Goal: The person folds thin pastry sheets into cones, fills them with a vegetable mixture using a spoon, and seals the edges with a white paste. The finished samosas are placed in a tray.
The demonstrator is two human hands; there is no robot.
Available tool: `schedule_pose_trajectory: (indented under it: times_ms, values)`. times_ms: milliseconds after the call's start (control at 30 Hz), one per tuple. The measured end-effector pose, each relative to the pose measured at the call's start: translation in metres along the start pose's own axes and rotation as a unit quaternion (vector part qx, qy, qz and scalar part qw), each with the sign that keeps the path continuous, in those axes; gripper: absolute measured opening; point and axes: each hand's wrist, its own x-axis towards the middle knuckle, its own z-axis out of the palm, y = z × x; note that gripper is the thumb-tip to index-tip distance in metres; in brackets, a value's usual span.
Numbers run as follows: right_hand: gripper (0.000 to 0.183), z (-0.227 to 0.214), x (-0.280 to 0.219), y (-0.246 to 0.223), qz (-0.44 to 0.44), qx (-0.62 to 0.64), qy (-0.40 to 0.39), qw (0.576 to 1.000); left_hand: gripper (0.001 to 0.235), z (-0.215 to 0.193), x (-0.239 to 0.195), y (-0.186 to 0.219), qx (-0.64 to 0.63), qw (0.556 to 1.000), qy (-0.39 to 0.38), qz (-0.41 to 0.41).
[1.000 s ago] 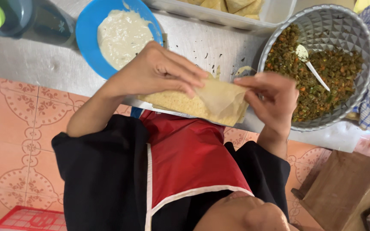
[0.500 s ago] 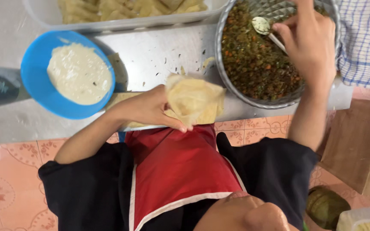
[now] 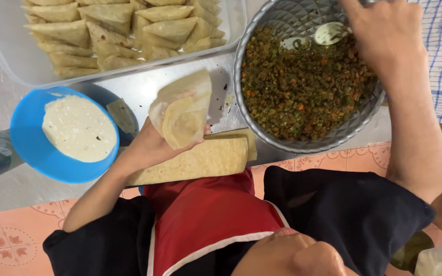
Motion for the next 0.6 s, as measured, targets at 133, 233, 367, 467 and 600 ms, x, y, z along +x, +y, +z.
schedule_pose_trajectory:
  times_ms: [133,233,367,467,600]
  values:
    - [0.041,0.043,0.023,-0.017,-0.103,0.182,0.036,0.977,0.079,0.002,0.004,-0.001,-0.146,0.977,-0.035,-0.153]
    - [0.031,0.068,0.013,-0.016,-0.127,0.357,0.049,0.924,0.073,0.004,0.006,0.001,-0.078,0.983,-0.045,-0.159]
    - [0.021,0.067,-0.024,-0.003,-0.072,0.394,0.107,0.910,0.047,0.006,0.016,0.001,0.034,0.995,-0.052,-0.077]
    - [0.017,0.055,-0.048,-0.009,-0.054,0.388,0.114,0.913,0.035,0.012,0.020,0.001,0.051,0.997,-0.054,-0.009]
    - [0.018,0.036,-0.063,-0.019,-0.013,0.379,0.148,0.914,0.036,0.018,0.027,0.004,0.049,0.995,-0.085,-0.026]
